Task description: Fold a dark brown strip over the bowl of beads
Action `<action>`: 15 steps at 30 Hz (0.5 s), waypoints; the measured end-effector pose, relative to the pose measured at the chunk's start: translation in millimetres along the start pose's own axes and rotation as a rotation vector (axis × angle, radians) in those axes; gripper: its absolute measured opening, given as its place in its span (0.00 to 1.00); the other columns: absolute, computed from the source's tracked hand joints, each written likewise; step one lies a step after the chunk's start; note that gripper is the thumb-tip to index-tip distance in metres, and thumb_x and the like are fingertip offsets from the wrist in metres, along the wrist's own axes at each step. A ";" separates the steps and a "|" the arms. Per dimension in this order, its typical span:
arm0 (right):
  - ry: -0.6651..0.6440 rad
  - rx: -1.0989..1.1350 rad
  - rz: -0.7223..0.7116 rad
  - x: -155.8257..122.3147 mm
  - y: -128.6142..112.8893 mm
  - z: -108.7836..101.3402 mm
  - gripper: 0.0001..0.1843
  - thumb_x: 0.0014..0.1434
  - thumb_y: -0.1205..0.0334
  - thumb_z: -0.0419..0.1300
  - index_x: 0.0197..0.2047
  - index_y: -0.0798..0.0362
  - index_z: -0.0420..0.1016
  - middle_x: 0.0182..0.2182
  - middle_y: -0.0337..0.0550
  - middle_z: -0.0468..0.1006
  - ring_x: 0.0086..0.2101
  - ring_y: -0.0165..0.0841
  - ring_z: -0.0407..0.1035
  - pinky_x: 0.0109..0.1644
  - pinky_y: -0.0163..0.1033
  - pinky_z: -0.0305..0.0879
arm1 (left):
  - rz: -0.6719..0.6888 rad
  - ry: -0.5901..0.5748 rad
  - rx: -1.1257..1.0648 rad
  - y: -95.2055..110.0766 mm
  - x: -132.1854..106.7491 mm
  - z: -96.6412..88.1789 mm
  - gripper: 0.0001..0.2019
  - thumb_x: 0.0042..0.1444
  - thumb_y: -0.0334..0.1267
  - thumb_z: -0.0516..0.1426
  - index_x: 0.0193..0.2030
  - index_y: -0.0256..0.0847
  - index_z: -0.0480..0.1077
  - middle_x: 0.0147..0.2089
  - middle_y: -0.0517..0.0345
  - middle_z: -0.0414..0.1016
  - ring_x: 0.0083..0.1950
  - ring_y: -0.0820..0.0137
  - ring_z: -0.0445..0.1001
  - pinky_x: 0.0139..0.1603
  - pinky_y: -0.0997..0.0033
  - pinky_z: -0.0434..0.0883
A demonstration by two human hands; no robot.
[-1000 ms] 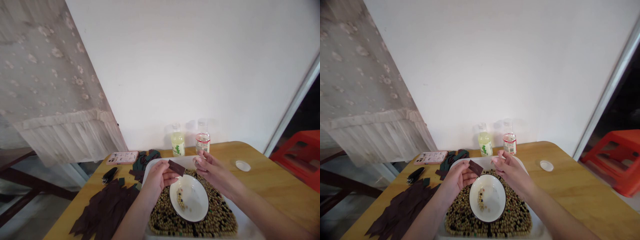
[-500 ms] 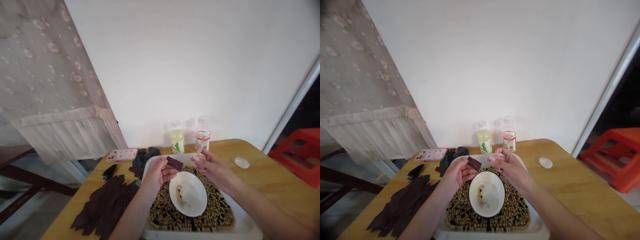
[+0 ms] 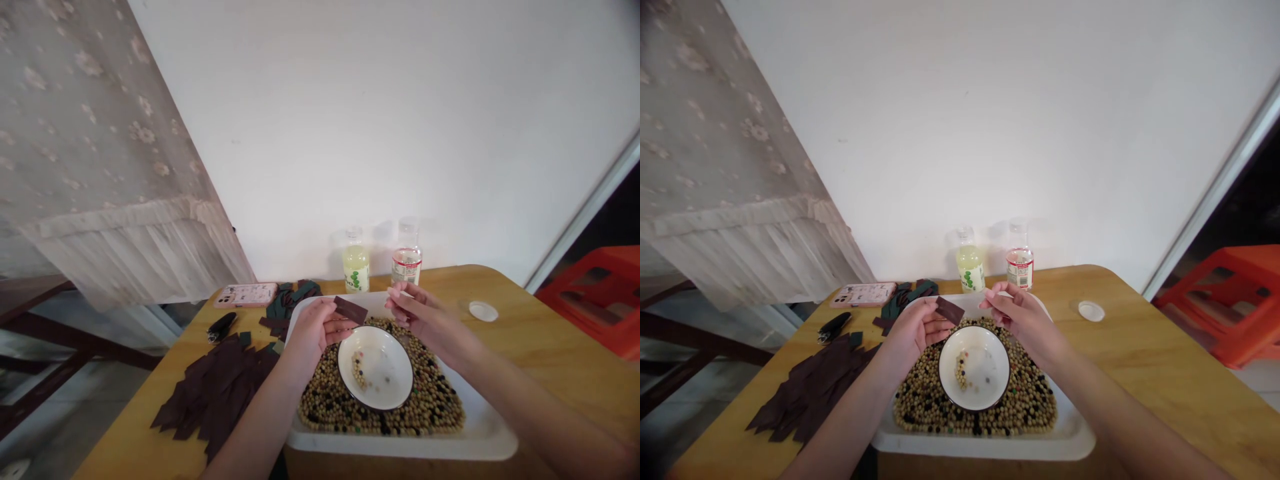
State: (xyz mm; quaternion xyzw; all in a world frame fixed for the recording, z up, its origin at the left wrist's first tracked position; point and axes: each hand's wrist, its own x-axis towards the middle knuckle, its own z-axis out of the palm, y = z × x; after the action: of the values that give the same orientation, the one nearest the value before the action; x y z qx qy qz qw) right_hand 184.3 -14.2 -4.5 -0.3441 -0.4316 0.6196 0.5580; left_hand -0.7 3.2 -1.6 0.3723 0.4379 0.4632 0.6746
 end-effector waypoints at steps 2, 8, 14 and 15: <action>0.037 -0.118 -0.037 -0.5 -0.4 1.2 0.12 0.51 0.52 0.61 0.30 0.50 0.63 0.24 0.36 0.70 0.22 0.26 0.54 0.26 0.33 0.51 | 0.011 -0.001 0.007 -0.6 0.7 -0.2 0.05 0.48 0.35 0.54 0.32 0.38 0.63 0.24 0.57 0.74 0.26 0.70 0.75 0.25 0.76 0.71; 0.019 -0.475 -0.117 -1.2 4.4 1.8 0.11 0.55 0.51 0.55 0.37 0.48 0.60 0.26 0.36 0.73 0.25 0.30 0.61 0.30 0.36 0.55 | 0.016 -0.044 0.123 -2.6 0.7 -0.8 0.07 0.47 0.38 0.55 0.31 0.38 0.62 0.23 0.57 0.73 0.27 0.68 0.75 0.26 0.75 0.71; 0.023 -0.656 -0.149 -2.9 10.3 2.6 0.11 0.54 0.52 0.55 0.38 0.48 0.59 0.26 0.37 0.73 0.30 0.34 0.67 0.32 0.37 0.58 | 0.027 -0.192 0.362 -5.8 -7.6 3.3 0.05 0.49 0.38 0.52 0.31 0.39 0.62 0.27 0.56 0.75 0.27 0.69 0.75 0.28 0.73 0.71; 0.032 -0.691 -0.160 -1.4 11.3 2.2 0.11 0.54 0.53 0.56 0.38 0.48 0.60 0.26 0.37 0.73 0.29 0.34 0.66 0.31 0.37 0.58 | 0.023 -0.209 0.386 -6.3 -8.9 4.0 0.05 0.49 0.38 0.52 0.31 0.39 0.62 0.27 0.56 0.75 0.27 0.69 0.75 0.28 0.74 0.70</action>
State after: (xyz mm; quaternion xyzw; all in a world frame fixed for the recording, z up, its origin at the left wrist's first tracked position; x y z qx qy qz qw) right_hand 178.1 -15.9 -14.1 -0.4873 -0.6324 0.3862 0.4620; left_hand 3.2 -7.5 -3.9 0.5455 0.4421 0.3373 0.6271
